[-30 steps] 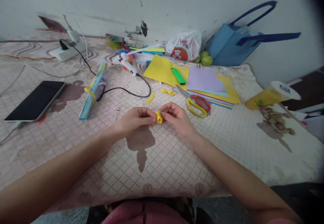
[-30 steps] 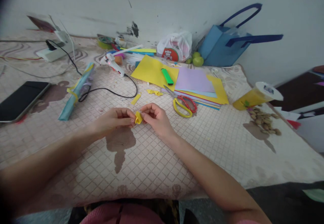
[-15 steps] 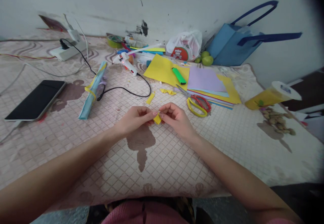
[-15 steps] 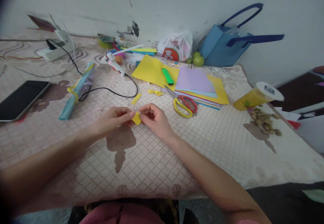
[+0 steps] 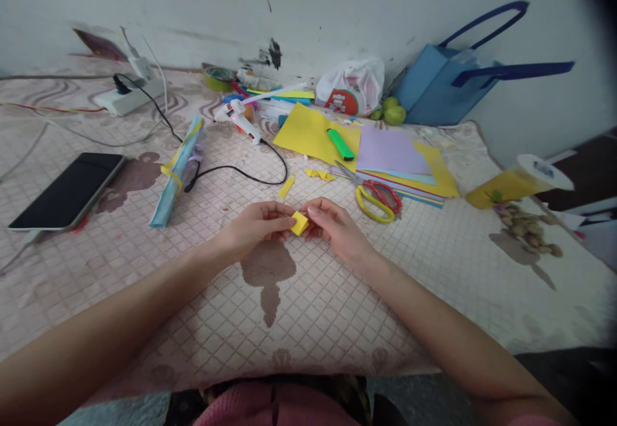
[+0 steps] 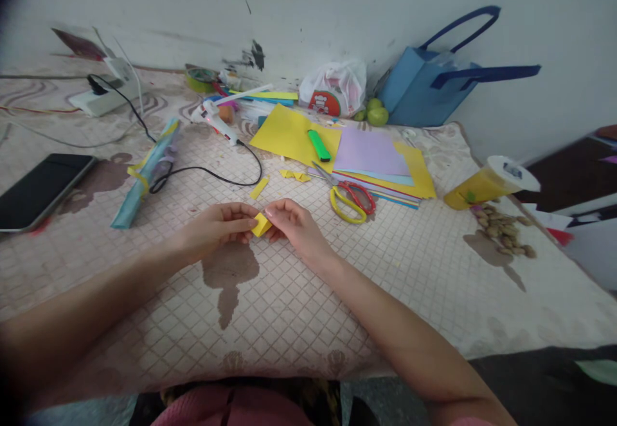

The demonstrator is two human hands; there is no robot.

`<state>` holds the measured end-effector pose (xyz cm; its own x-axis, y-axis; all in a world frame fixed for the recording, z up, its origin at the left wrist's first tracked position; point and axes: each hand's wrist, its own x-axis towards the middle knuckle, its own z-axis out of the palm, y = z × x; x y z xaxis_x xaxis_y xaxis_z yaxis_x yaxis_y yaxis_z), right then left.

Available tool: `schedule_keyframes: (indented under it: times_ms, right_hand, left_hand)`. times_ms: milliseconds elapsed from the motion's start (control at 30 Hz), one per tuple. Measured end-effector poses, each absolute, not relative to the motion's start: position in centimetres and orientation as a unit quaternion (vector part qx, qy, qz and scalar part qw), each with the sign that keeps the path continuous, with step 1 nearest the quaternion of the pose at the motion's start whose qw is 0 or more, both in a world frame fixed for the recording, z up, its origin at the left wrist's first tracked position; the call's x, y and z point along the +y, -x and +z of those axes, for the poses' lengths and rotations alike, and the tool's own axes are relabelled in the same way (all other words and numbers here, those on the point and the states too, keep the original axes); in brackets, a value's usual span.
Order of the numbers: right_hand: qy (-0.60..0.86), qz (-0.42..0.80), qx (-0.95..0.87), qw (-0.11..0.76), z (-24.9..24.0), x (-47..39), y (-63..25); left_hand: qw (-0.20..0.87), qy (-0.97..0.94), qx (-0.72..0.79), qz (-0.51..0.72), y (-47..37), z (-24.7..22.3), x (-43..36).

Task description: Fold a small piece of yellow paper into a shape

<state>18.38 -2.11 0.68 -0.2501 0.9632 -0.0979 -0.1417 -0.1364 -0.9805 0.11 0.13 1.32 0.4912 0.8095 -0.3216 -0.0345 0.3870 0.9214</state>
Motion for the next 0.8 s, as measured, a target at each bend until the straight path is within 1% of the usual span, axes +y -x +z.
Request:
schedule_keyframes:
  times_ms: [267, 633, 800]
  right_hand:
    - [0.419, 0.608, -0.506, 0.446, 0.13, -1.96, -18.43]
    - [0.384, 0.672, -0.464, 0.432, 0.16, -2.04, -18.26]
    - [0.365, 0.688, -0.455, 0.431, 0.06, -1.99, -18.36]
  left_hand:
    - [0.714, -0.49, 0.418, 0.276, -0.17, 1.43, -0.04]
    - [0.768, -0.39, 0.442, 0.252, -0.09, 1.12, 0.3]
    - [0.773, -0.373, 0.448, 0.251, -0.17, 1.34, 0.37]
